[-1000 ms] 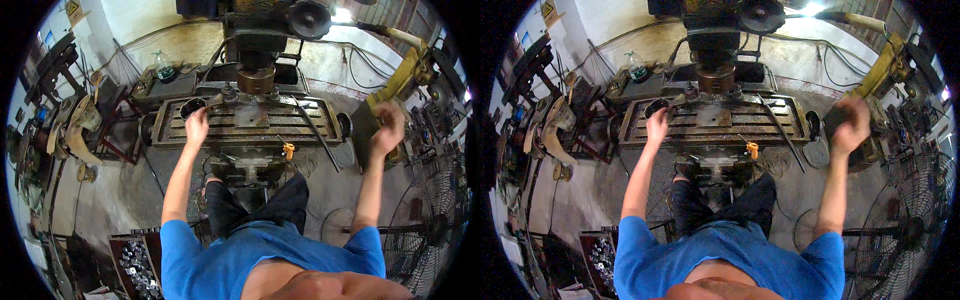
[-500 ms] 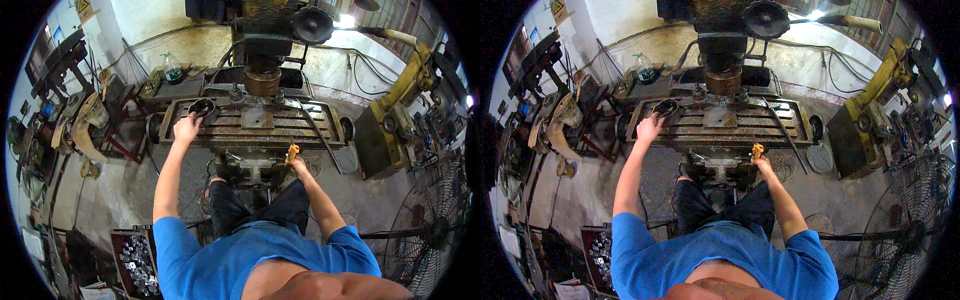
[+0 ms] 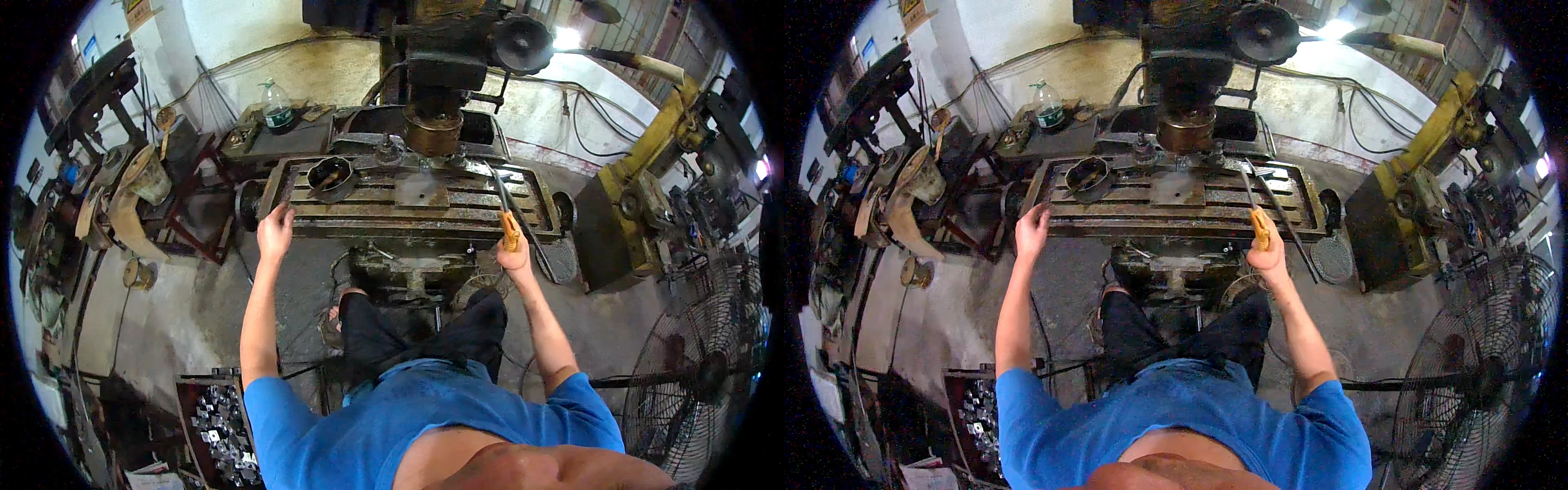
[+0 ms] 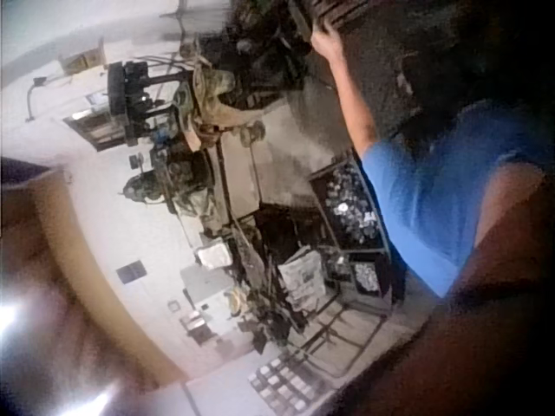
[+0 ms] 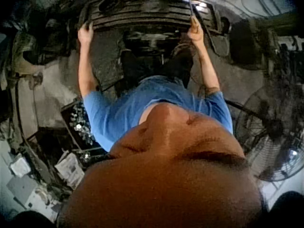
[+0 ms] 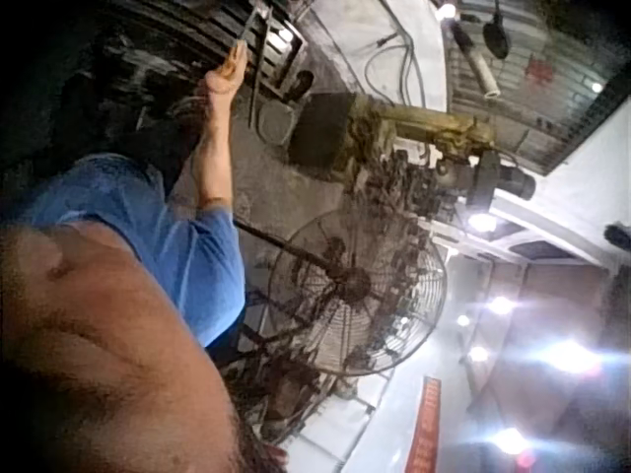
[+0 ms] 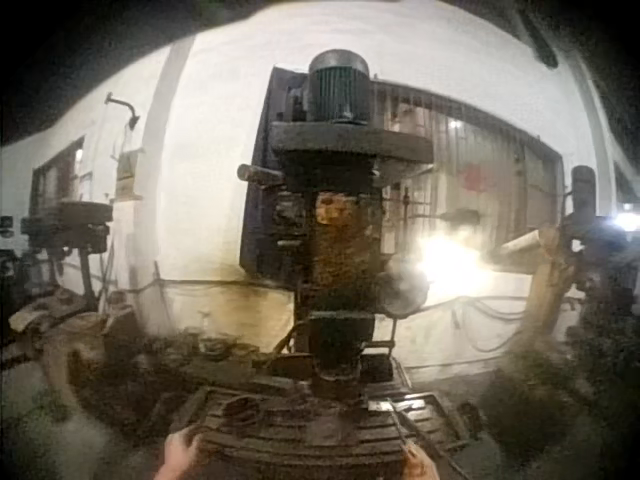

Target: The person operates a milling machine to process metal components. They use an air nozzle to clear debris from the work surface and place the processed metal pieces into a container by hand.

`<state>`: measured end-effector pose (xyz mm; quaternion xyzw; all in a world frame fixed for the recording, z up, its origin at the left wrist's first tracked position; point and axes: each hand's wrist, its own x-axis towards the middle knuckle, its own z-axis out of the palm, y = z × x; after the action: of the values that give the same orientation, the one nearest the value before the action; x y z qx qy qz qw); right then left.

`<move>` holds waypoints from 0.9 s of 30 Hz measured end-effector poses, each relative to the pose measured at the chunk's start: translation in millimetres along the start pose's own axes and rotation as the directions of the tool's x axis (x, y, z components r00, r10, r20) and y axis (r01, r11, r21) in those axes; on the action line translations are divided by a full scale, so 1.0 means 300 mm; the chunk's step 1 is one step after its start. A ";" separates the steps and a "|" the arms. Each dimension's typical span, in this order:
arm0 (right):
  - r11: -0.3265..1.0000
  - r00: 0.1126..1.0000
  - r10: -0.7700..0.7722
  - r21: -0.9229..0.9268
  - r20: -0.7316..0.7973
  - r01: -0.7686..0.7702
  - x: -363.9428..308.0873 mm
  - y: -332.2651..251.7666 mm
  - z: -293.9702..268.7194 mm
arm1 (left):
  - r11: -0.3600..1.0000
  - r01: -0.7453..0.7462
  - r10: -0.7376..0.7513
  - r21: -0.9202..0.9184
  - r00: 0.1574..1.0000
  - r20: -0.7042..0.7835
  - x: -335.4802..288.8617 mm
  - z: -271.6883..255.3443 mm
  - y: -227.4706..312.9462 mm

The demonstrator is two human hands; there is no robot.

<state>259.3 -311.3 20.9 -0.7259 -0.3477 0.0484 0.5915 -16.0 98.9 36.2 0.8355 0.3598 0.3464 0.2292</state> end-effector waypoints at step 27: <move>0.411 0.826 0.421 -0.891 0.374 0.193 0.223 -0.340 0.143 | 0.986 0.097 -0.085 0.136 0.993 -0.087 -0.309 -0.381 -0.099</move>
<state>243.5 -232.4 122.0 -0.9028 -0.4172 0.1013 -0.0260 -160.5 62.7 53.9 0.8174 0.4301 0.3430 0.1708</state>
